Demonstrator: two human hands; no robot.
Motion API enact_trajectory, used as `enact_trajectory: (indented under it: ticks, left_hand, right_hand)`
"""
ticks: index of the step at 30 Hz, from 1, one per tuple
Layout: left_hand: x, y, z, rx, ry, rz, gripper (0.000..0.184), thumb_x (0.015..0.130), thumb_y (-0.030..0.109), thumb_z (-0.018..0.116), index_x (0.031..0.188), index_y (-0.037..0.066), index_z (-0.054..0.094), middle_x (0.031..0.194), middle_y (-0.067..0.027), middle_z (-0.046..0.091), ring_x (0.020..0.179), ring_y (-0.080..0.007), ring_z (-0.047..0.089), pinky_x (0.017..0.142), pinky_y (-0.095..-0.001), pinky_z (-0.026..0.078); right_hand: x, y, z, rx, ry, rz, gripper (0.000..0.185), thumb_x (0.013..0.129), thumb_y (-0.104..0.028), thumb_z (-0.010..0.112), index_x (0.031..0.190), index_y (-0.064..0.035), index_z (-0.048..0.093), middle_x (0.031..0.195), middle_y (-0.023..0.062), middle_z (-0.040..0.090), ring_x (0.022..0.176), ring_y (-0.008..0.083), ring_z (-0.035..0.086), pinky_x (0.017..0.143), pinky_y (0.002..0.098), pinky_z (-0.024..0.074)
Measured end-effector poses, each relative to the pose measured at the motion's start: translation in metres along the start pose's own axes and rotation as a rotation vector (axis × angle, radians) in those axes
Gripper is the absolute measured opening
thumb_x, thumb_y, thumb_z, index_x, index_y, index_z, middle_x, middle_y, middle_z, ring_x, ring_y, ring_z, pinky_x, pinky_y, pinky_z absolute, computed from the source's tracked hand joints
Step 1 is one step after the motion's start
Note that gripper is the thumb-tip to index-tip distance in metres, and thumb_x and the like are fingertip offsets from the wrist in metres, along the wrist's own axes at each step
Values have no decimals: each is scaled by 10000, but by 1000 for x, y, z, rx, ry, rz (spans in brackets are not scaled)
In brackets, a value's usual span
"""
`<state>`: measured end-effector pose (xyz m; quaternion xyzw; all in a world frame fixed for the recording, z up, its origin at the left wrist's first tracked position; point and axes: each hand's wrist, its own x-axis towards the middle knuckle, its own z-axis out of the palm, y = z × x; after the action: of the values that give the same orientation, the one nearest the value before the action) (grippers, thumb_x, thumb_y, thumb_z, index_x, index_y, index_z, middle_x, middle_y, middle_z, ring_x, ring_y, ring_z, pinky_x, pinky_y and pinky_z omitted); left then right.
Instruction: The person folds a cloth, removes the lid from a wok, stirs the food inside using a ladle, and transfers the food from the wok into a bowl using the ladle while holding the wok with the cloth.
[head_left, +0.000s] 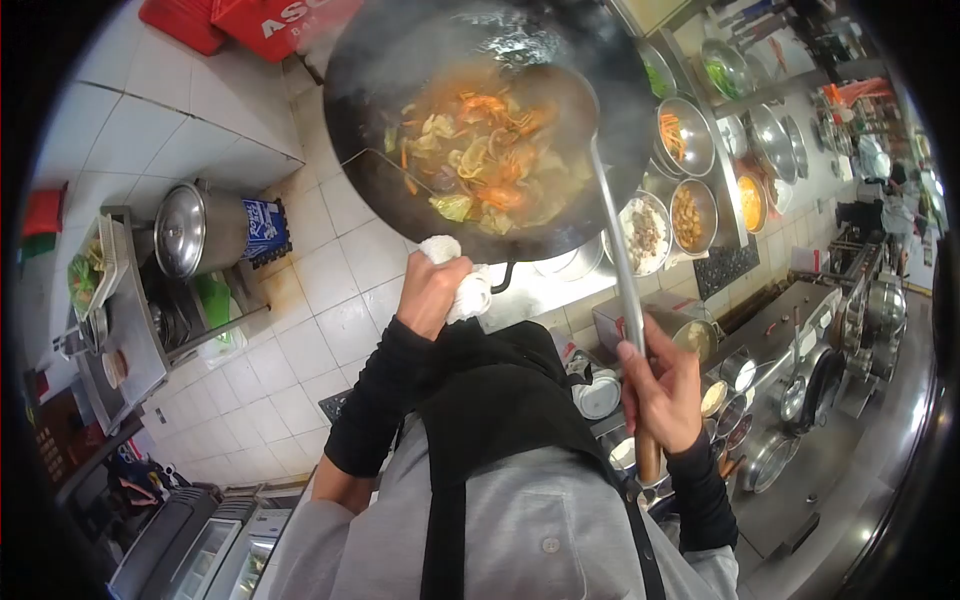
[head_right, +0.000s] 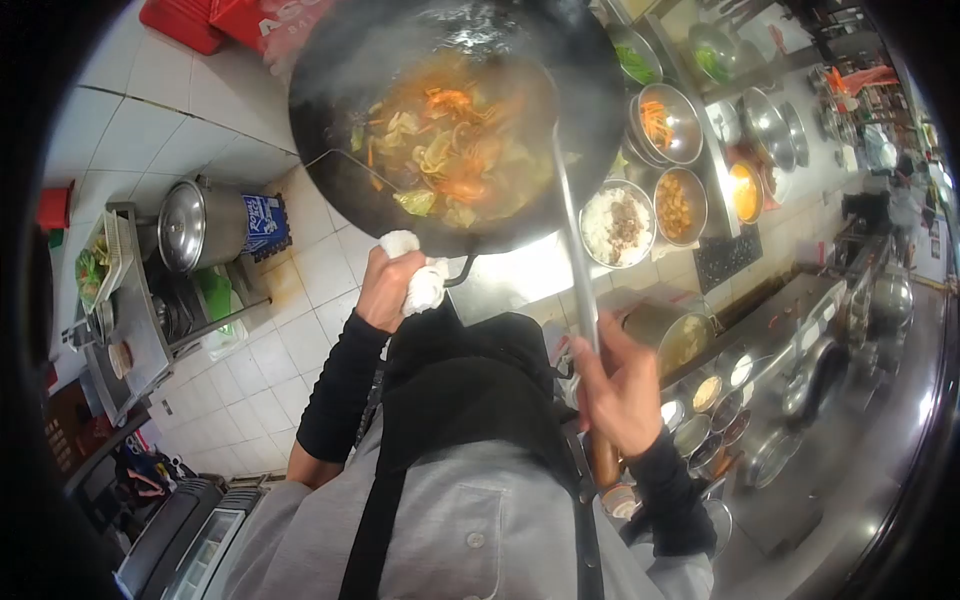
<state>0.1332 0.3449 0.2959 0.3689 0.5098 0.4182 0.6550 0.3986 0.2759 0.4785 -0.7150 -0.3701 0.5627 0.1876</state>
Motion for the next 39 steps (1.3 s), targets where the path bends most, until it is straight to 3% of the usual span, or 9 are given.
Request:
enact_trajectory:
  ticks: [6, 11, 12, 14, 22, 27, 32, 35, 39]
  left_hand:
    - [25, -3, -9, 275, -105, 144, 108, 866, 14, 550, 760, 4, 570, 716, -48, 575, 599, -154, 590, 541, -324, 443]
    - [13, 24, -7, -111, -100, -219, 68, 878, 30, 538, 840, -3, 583, 782, -72, 619, 634, -206, 643, 561, -357, 530]
    - [12, 22, -7, -136, -64, -249, 102, 891, 44, 556, 810, -7, 591, 806, -91, 616, 671, -218, 661, 533, -380, 564]
    - [13, -3, -24, 218, -163, 60, 146, 903, 66, 573, 778, -7, 596, 818, -97, 605, 698, -217, 669, 520, -384, 579]
    - [44, -45, -33, 297, -114, 196, 222, 897, 69, 587, 691, -12, 575, 801, -93, 576, 658, -200, 646, 521, -369, 576]
    - [53, -40, -16, 191, 4, 183, 185, 774, 23, 653, 652, 8, 515, 678, -123, 514, 619, -280, 510, 563, -400, 382]
    - [69, -41, -12, 441, -35, 376, 207, 858, 33, 550, 658, -21, 557, 711, -69, 564, 658, -146, 574, 572, -348, 419]
    - [71, -24, 3, -55, 39, 74, 226, 873, 35, 546, 652, -11, 553, 711, -57, 567, 624, -146, 566, 566, -333, 421]
    - [92, -36, 1, -94, 33, 100, 170, 933, 93, 555, 775, 32, 564, 807, -67, 583, 626, -169, 630, 548, -338, 545]
  right_hand:
    - [2, -1, 21, 1031, -406, 259, 390, 1089, -170, 522, 1401, 62, 531, 829, 64, 519, 463, 73, 405, 328, 234, 359]
    - [24, 18, 24, 1565, -608, 321, 430, 1091, -166, 496, 1439, 86, 472, 875, 57, 508, 497, 60, 404, 324, 216, 354]
    - [22, 14, 22, 1549, -563, 316, 422, 1091, -159, 493, 1428, 96, 474, 867, 62, 506, 492, 62, 400, 322, 220, 357]
    - [16, 13, 10, 1426, -474, 251, 412, 1089, -153, 497, 1418, 95, 483, 862, 65, 505, 485, 64, 394, 321, 220, 355]
    - [-19, 16, -29, 1166, -201, 172, 392, 1075, -121, 518, 1396, 104, 512, 810, 78, 518, 447, 66, 412, 313, 216, 370]
    - [-43, 27, -46, 1209, -202, 194, 403, 1074, -118, 514, 1399, 120, 504, 818, 82, 542, 439, 65, 421, 305, 214, 389]
    - [-66, 40, -56, 1184, -163, 197, 393, 1066, -101, 516, 1389, 124, 514, 787, 73, 534, 426, 65, 425, 303, 215, 388]
    - [-75, 51, -60, 1117, -152, 172, 381, 1061, -91, 519, 1374, 125, 530, 779, 74, 536, 422, 65, 426, 305, 215, 389]
    - [-81, 68, -64, 1050, -143, 171, 369, 1056, -89, 530, 1362, 116, 549, 778, 75, 543, 416, 65, 419, 309, 218, 385]
